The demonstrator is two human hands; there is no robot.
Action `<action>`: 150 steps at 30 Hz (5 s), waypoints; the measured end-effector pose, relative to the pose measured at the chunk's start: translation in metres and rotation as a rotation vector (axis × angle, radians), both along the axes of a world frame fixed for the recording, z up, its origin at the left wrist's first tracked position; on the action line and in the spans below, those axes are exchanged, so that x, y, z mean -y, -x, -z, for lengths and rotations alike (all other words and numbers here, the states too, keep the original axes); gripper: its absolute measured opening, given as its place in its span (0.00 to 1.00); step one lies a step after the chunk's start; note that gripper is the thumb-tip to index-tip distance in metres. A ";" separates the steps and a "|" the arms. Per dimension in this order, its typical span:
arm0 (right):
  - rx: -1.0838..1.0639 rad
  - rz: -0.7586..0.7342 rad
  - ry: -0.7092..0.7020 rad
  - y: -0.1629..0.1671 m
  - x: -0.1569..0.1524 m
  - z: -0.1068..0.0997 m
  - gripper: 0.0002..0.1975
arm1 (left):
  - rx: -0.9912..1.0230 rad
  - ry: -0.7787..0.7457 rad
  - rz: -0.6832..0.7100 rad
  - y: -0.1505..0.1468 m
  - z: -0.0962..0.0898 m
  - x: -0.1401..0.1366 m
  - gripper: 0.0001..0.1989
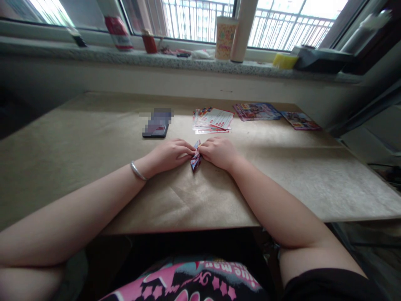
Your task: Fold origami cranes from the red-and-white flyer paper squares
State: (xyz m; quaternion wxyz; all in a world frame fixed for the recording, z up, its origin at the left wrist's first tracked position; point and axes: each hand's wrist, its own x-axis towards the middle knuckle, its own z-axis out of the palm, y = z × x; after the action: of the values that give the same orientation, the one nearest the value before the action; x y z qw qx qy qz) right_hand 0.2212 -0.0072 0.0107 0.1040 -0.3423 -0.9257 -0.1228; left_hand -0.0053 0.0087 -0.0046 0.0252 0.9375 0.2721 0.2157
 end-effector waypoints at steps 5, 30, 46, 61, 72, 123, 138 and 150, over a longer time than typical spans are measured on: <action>-0.097 0.096 0.056 0.002 0.002 0.002 0.10 | -0.021 -0.036 -0.008 -0.001 -0.003 0.003 0.10; -0.104 0.039 0.086 0.001 0.003 0.002 0.11 | -0.160 -0.222 -0.007 -0.007 -0.007 0.006 0.12; -0.138 0.061 0.086 0.001 0.005 0.004 0.11 | -0.238 -0.346 -0.020 -0.014 -0.009 0.009 0.11; -0.088 0.074 0.039 0.003 0.005 0.004 0.10 | -0.117 -0.246 -0.174 -0.019 -0.006 0.015 0.10; -0.178 0.197 0.180 0.007 -0.004 0.009 0.07 | 0.056 0.018 -0.193 -0.021 0.006 -0.004 0.06; -0.512 0.485 0.490 0.007 -0.008 0.015 0.11 | 0.038 0.157 -0.304 -0.022 0.000 -0.001 0.13; -0.482 0.544 0.468 0.008 -0.008 0.014 0.11 | -0.102 0.043 -0.170 -0.012 -0.007 0.009 0.14; -0.457 0.569 0.451 0.010 -0.012 0.018 0.14 | -0.109 0.005 -0.104 -0.012 -0.004 0.011 0.16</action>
State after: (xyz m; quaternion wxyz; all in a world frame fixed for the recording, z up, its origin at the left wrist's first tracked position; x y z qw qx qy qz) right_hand 0.2113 0.0048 -0.0074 0.1908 -0.6168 -0.7511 0.1380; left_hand 0.0062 -0.0020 -0.0002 0.0015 0.9324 0.3218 0.1646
